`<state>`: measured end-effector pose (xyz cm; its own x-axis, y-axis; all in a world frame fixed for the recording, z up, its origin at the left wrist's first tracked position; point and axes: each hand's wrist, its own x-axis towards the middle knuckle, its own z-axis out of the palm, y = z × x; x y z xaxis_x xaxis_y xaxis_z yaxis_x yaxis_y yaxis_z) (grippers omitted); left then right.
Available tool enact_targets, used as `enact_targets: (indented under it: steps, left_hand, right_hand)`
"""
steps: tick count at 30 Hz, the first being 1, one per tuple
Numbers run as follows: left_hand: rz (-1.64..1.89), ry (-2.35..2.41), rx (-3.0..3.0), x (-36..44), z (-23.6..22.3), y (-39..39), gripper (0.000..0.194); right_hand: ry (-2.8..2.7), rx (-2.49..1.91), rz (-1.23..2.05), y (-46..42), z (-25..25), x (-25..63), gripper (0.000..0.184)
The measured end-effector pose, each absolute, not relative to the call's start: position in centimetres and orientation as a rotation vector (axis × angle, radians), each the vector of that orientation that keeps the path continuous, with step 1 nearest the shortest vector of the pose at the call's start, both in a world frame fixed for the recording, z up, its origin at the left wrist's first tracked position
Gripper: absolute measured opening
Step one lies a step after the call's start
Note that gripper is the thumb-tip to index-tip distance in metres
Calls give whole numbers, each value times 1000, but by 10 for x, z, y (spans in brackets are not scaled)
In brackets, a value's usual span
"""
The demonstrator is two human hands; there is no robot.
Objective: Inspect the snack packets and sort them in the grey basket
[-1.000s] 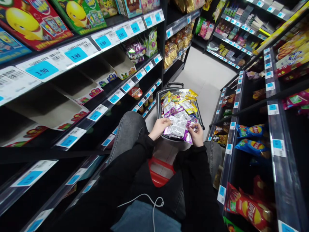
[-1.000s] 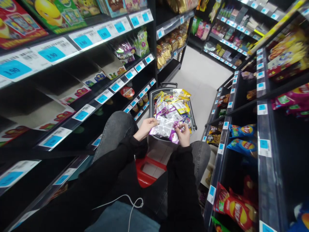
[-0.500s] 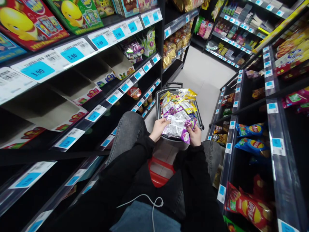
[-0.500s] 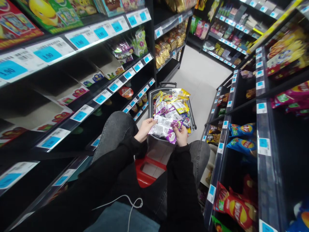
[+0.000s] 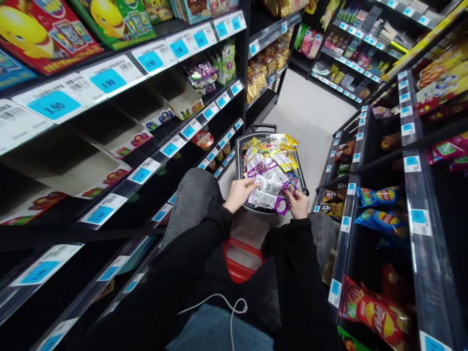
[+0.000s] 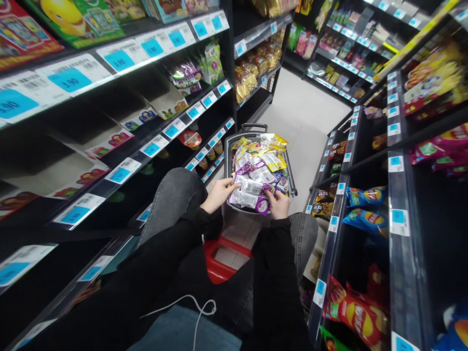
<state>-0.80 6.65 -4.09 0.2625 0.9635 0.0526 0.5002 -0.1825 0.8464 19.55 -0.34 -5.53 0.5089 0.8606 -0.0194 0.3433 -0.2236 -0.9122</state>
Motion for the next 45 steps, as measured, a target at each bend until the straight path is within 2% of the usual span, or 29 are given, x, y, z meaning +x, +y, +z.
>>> enact_targets:
  steps: [5, 9, 14, 18, 22, 29, 39, 45]
  left_hand:
    - [798, 1301, 1893, -15, -38, 65, 36]
    - [916, 1149, 1733, -16, -37, 64, 23]
    - [1010, 905, 1175, -8, -39, 64, 47]
    - [1025, 958, 1011, -3, -43, 67, 41]
    - [1017, 990, 978, -3, -48, 71, 65]
    - [967, 1064, 885, 1, -54, 73, 38]
    - [1050, 1093, 852, 3, -53, 72, 33]
    - [1085, 1041, 1100, -6, -53, 77, 27]
  right_hand:
    - [-899, -1806, 568, -5, -57, 190, 35]
    - [-765, -1439, 775, -6, -53, 192, 36]
    - [-668, -1238, 837, -9, -48, 198, 50]
    - [-784, -1397, 742, -7, -53, 200, 29]
    - [-756, -1387, 831, -4, -59, 201, 46]
    - [-686, -1419, 856, 0, -64, 202, 31]
    - [-657, -1426, 846, 4, -67, 204, 29]
    - [-902, -1431, 597, 0, -61, 206, 22]
